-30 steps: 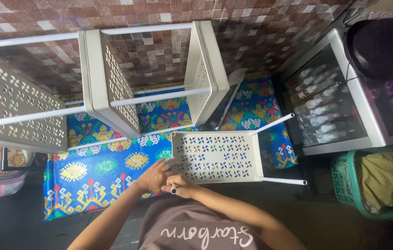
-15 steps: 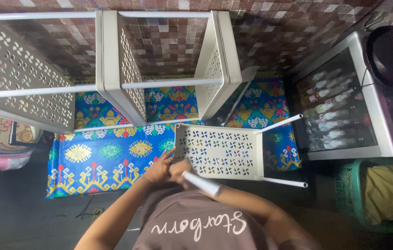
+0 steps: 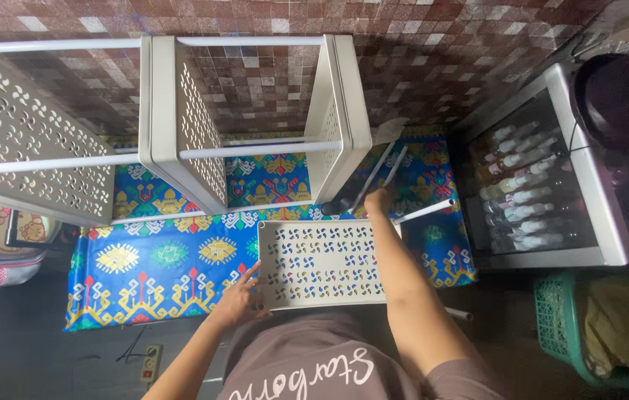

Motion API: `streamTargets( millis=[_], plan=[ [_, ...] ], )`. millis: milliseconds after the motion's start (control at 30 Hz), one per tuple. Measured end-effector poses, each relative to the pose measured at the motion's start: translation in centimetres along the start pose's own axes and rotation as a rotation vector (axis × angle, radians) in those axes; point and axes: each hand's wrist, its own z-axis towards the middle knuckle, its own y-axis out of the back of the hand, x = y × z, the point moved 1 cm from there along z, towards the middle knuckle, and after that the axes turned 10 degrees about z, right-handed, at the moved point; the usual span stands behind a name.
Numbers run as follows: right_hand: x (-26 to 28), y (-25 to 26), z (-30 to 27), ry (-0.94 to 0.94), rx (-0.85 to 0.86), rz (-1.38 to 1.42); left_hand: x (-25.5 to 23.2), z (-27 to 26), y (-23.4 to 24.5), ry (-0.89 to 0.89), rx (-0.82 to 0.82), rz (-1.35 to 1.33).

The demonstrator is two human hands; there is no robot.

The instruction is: The person disassembles a white plastic shelving unit by removing the vertical poles and panels one by one. They place the removed parts on the floor and organize them into neat stacks.

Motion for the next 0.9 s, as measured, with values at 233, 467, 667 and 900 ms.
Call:
streamTargets(
  millis=[233, 467, 667, 900],
  plan=[
    [0.3, -2.4, -1.3, 0.168, 0.141, -0.457, -0.6, -0.3, -0.1, 0.078, 0.036, 0.0],
    [0.7, -1.6, -5.0, 0.278, 0.184, 0.153, -1.4, -0.4, 0.9, 0.113, 0.055, 0.019],
    [2.7, 10.7, -24.0, 0.186, 0.841, 0.709, 1.4, -2.3, 2.8, 0.227, 0.26, 0.203],
    [-1.2, 22.2, -22.2, 0.767, 0.314, 0.908, 1.1, 0.3, 6.1, 0.353, 0.417, 0.36]
  ],
)
